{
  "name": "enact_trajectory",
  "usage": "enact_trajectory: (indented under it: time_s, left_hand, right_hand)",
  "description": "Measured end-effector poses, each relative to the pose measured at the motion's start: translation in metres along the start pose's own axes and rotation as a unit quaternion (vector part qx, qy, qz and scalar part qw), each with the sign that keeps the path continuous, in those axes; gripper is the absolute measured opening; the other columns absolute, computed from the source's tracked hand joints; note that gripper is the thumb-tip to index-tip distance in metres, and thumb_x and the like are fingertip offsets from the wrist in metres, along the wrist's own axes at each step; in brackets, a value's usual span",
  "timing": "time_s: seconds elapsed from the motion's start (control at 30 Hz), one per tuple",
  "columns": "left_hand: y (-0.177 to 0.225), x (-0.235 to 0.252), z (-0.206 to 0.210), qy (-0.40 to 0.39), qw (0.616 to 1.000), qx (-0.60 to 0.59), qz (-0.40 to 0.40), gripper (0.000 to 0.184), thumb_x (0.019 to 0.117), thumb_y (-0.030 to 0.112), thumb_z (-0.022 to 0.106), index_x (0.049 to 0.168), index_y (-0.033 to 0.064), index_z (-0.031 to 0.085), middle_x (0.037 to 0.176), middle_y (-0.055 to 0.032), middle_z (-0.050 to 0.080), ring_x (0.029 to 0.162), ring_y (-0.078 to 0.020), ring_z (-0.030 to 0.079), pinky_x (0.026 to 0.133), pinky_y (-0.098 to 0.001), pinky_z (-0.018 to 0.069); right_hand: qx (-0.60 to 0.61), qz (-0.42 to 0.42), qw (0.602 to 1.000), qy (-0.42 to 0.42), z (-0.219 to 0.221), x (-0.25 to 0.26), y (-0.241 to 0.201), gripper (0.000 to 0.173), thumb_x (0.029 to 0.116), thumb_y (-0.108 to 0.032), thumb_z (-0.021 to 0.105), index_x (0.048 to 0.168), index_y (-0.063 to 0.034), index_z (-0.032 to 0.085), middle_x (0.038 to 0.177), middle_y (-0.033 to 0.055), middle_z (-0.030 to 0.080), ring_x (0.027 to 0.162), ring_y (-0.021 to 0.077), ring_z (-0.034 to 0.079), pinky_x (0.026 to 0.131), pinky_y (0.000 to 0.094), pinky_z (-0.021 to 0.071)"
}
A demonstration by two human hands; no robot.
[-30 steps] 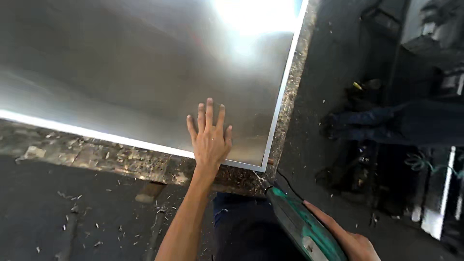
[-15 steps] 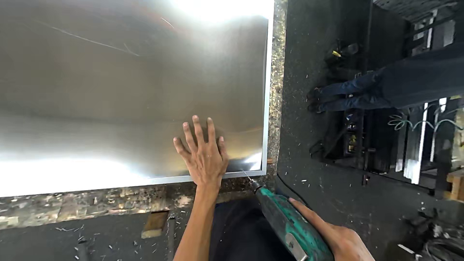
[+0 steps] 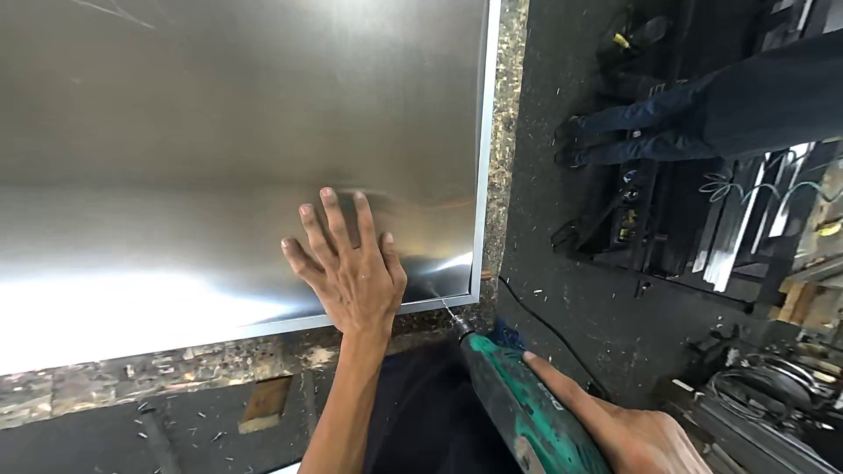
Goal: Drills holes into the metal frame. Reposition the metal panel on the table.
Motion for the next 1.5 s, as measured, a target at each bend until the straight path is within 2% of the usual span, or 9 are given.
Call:
enact_trajectory:
  time_s: [0.13,0.27,0.5,0.8,0.97,1.13,1.23,1.37,1.5]
  left_hand:
    - [0.001,0.0,0.0,-0.012,1.0,-0.001,-0.005,0.062,0.105,0.049,0.027,0.164,0.0301,0.026,0.173,-0.0054,0.013,0.159,-0.0348,0.007,0.12,-0.0696,0.0015]
    - [0.001,0.001,0.001,-0.002,1.0,0.0,-0.007,0.062,0.1048,0.048,0.029,0.164,0.0293,0.026,0.173,-0.0071,0.014,0.158,-0.0361,0.008,0.121,-0.0688,0.0009]
    - [0.002,0.0,0.0,-0.01,1.0,0.0,-0.008,0.063,0.1049,0.048,0.03,0.164,0.0277,0.025,0.173,-0.0085,0.013,0.158,-0.0368,0.007,0.12,-0.0698,0.0004]
    - [0.001,-0.002,0.001,-0.005,1.0,0.002,-0.005,0.063,0.1047,0.047,0.03,0.164,0.0274,0.025,0.172,-0.0088,0.014,0.158,-0.0362,0.007,0.121,-0.069,0.0019]
    - [0.002,-0.002,0.002,0.002,1.0,0.009,-0.004,0.063,0.1049,0.047,0.029,0.164,0.0279,0.024,0.173,-0.008,0.014,0.159,-0.0348,0.008,0.121,-0.0677,0.0027]
    - [0.002,-0.002,0.002,-0.005,1.0,0.009,-0.002,0.062,0.1051,0.047,0.029,0.164,0.0288,0.025,0.173,-0.0064,0.013,0.159,-0.0328,0.007,0.122,-0.0668,0.0031]
    - [0.001,-0.002,0.0,-0.005,1.0,0.01,-0.005,0.062,0.1054,0.047,0.028,0.164,0.0275,0.026,0.173,-0.0081,0.014,0.159,-0.0342,0.007,0.122,-0.0672,0.0023]
    - [0.003,-0.001,-0.001,0.0,1.0,0.011,-0.002,0.061,0.1053,0.047,0.029,0.163,0.0287,0.027,0.172,-0.0078,0.016,0.159,-0.0338,0.008,0.122,-0.0671,0.0022]
    - [0.002,-0.002,-0.001,0.0,1.0,0.007,-0.004,0.061,0.1054,0.048,0.028,0.163,0.0283,0.028,0.172,-0.0081,0.016,0.159,-0.0342,0.009,0.122,-0.0665,0.0024]
  right_hand:
    - [-0.038,-0.007,0.999,-0.008,-0.011,0.007,-0.005,0.093,0.0746,-0.042,0.081,0.157,-0.0174,0.045,0.073,0.009,0.071,0.053,0.0297,0.064,0.044,0.0509,0.0485]
    - [-0.094,-0.035,0.995,-0.022,-0.01,0.011,-0.01,0.091,0.0768,-0.047,0.08,0.156,-0.0155,0.046,0.072,0.0091,0.069,0.052,0.0281,0.063,0.044,0.0467,0.0486]
    - [-0.085,-0.047,0.995,-0.02,-0.012,0.012,-0.006,0.092,0.0774,-0.05,0.078,0.156,-0.0138,0.046,0.07,0.0082,0.067,0.051,0.0256,0.061,0.043,0.0433,0.047]
    - [-0.07,-0.048,0.996,0.015,-0.002,0.008,0.003,0.09,0.0815,-0.058,0.074,0.156,-0.0183,0.045,0.07,0.0062,0.067,0.05,0.0237,0.06,0.042,0.0427,0.0466]
    - [-0.041,-0.048,0.998,0.031,0.002,0.011,0.009,0.092,0.0728,-0.041,0.077,0.156,-0.0154,0.046,0.07,0.0065,0.068,0.049,0.0253,0.061,0.041,0.0452,0.046]
    - [-0.054,-0.055,0.991,0.107,0.034,0.032,0.017,0.097,0.0617,-0.046,0.074,0.152,-0.0196,0.05,0.066,-0.0008,0.062,0.047,0.0215,0.058,0.038,0.0438,0.044]
    - [0.006,-0.032,0.997,0.064,0.016,0.017,0.017,0.093,0.069,-0.04,0.079,0.154,-0.0184,0.048,0.075,0.0041,0.07,0.052,0.0246,0.063,0.041,0.0476,0.0478]
    - [0.09,0.024,0.995,0.042,-0.024,-0.019,0.029,0.08,0.0816,-0.038,0.077,0.153,-0.0118,0.05,0.095,0.0147,0.077,0.071,0.0281,0.073,0.056,0.0505,0.0564]
    - [0.092,0.047,0.99,0.1,-0.027,-0.016,0.046,0.082,0.0753,-0.033,0.078,0.15,-0.0093,0.052,0.1,0.0137,0.076,0.079,0.0218,0.074,0.064,0.0435,0.0598]
Point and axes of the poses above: each hand's wrist, its own x-axis towards the middle knuckle, its own z-axis out of the palm, y = z × x, the point moved 2 cm from there along x, towards the middle knuckle
